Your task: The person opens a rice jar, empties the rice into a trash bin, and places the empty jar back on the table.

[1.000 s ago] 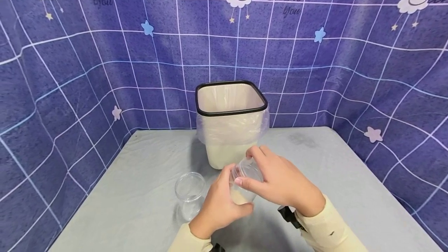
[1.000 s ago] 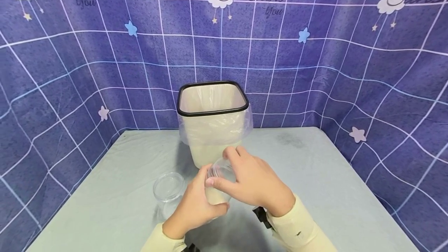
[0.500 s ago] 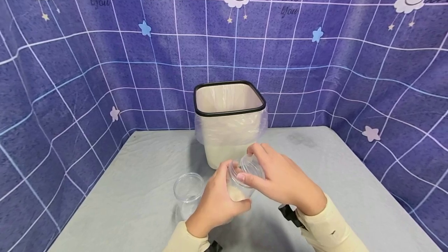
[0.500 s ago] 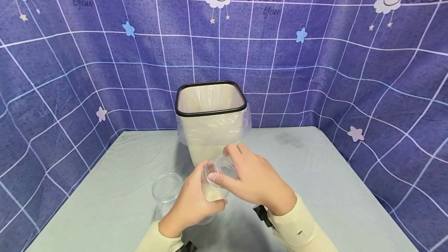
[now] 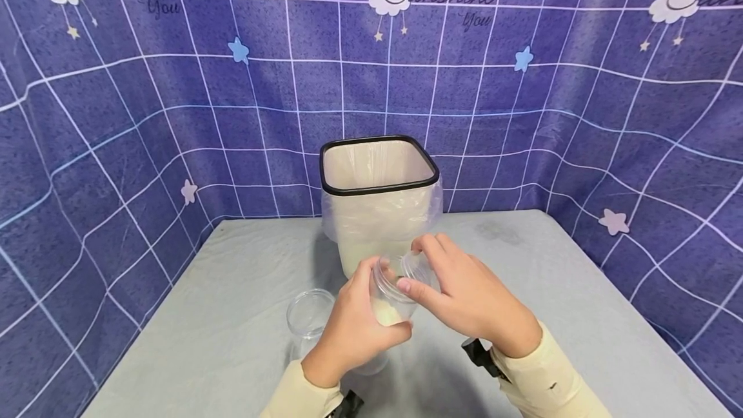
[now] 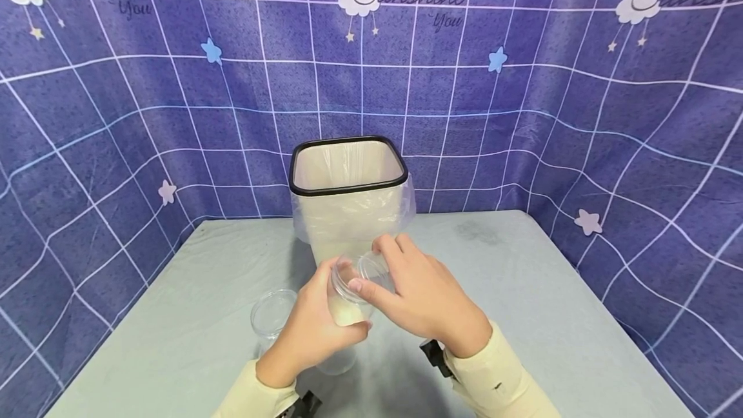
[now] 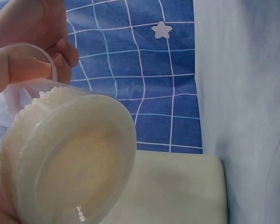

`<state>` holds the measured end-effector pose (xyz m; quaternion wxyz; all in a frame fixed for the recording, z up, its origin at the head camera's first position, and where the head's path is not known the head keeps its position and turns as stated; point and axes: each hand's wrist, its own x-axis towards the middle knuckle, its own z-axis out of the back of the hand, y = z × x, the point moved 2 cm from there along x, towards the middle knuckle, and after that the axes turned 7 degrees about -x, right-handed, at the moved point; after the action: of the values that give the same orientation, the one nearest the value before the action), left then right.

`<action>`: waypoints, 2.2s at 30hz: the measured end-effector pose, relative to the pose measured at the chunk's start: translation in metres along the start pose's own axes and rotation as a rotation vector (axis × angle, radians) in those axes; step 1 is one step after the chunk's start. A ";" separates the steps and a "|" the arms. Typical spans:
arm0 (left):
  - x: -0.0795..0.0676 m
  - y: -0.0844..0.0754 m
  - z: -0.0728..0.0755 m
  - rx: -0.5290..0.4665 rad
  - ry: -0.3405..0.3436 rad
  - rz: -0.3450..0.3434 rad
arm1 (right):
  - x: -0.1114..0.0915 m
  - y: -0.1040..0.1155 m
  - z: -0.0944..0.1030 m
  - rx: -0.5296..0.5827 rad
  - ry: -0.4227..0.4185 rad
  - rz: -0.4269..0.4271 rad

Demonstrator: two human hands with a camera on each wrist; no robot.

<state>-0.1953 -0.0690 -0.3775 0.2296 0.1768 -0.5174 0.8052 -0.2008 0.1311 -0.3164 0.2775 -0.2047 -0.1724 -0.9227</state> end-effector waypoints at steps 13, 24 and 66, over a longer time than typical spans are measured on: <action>0.006 -0.002 0.014 0.026 -0.023 -0.035 | 0.000 -0.001 0.001 -0.029 -0.014 -0.025; 0.011 -0.005 0.024 0.039 -0.054 -0.032 | 0.000 0.000 0.003 -0.030 -0.022 -0.031; 0.040 -0.020 0.062 0.221 -0.109 -0.119 | 0.001 -0.003 0.002 -0.041 0.028 -0.095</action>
<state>-0.2143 -0.1107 -0.3169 0.2278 0.2750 -0.4258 0.8314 -0.2024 0.1336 -0.3149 0.2317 -0.1891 -0.1592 -0.9409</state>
